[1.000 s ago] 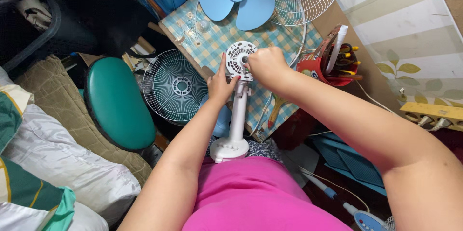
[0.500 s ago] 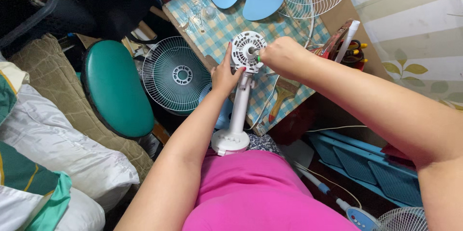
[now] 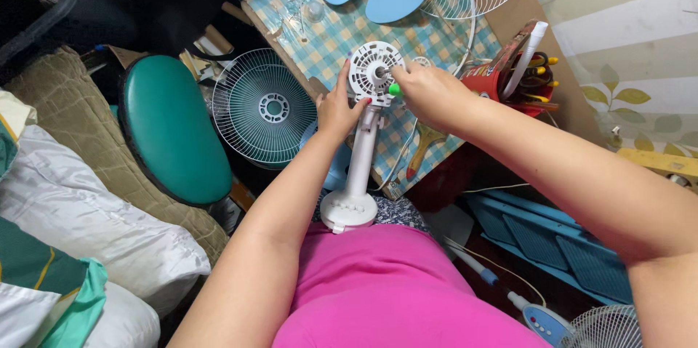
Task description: The person assembles a small white pedestal fan while seated. They use a green screwdriver to tighten the central hub, then attach the front wire cage and secure it with a plastic nut.
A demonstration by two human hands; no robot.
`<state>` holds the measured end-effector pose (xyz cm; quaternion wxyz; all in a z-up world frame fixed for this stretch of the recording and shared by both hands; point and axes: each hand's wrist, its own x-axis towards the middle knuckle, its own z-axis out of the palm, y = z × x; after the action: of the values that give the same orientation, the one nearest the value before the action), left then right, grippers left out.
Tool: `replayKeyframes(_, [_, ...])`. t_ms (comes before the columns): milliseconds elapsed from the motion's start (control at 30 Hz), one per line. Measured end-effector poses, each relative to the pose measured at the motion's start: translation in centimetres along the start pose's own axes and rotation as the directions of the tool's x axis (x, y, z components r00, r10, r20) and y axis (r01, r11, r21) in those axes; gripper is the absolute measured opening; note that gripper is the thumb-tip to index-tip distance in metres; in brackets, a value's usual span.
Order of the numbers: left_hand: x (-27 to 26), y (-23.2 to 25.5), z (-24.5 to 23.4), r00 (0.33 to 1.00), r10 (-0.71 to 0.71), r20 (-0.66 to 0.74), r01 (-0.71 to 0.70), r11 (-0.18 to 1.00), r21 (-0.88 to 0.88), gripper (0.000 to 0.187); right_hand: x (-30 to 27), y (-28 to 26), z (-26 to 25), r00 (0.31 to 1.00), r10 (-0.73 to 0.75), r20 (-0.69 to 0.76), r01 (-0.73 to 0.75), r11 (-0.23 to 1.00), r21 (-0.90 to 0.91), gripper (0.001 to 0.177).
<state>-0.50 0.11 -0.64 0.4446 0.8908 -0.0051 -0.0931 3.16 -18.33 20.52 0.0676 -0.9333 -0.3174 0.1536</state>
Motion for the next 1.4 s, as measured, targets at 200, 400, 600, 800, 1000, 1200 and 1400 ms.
replayKeyframes(200, [0.1,0.2,-0.3,1.0,0.005,-0.001,-0.005,1.0,0.002,0.104,1.5,-0.8,0.0,0.974,-0.197,0.115,0.223,0.928,-0.299,0.009])
replayKeyframes(400, [0.1,0.6,-0.4,1.0,0.012,0.001,-0.012,1.0,0.004,0.102,1.9,0.3,0.5,0.953,0.291,0.083,-0.279,0.951,-0.132,0.034])
replayKeyframes(600, [0.2,0.4,-0.5,1.0,0.017,0.014,-0.016,1.0,-0.023,0.101,1.9,-0.4,-0.3,0.976,0.212,0.057,-0.214,0.977,0.018,0.043])
replayKeyframes(800, [-0.1,0.1,-0.4,0.998,0.058,-0.019,-0.059,0.997,-0.048,0.102,1.6,-1.5,-0.6,0.979,-0.175,0.1,0.194,0.955,-0.226,0.02])
replayKeyframes(1000, [0.1,0.2,-0.1,1.0,0.025,0.004,-0.024,0.999,-0.034,0.104,2.0,0.1,0.6,0.997,-0.055,0.053,0.059,0.995,-0.084,0.012])
replayKeyframes(1200, [0.1,-0.1,0.1,0.998,0.052,-0.02,-0.053,0.998,-0.029,0.104,2.8,2.1,1.6,0.876,0.466,0.126,-0.48,0.87,0.115,0.043])
replayKeyframes(1400, [0.3,0.2,-0.1,1.0,0.011,0.025,-0.01,1.0,-0.014,0.105,1.8,0.6,-0.4,0.999,0.038,0.037,-0.041,0.996,0.084,0.053])
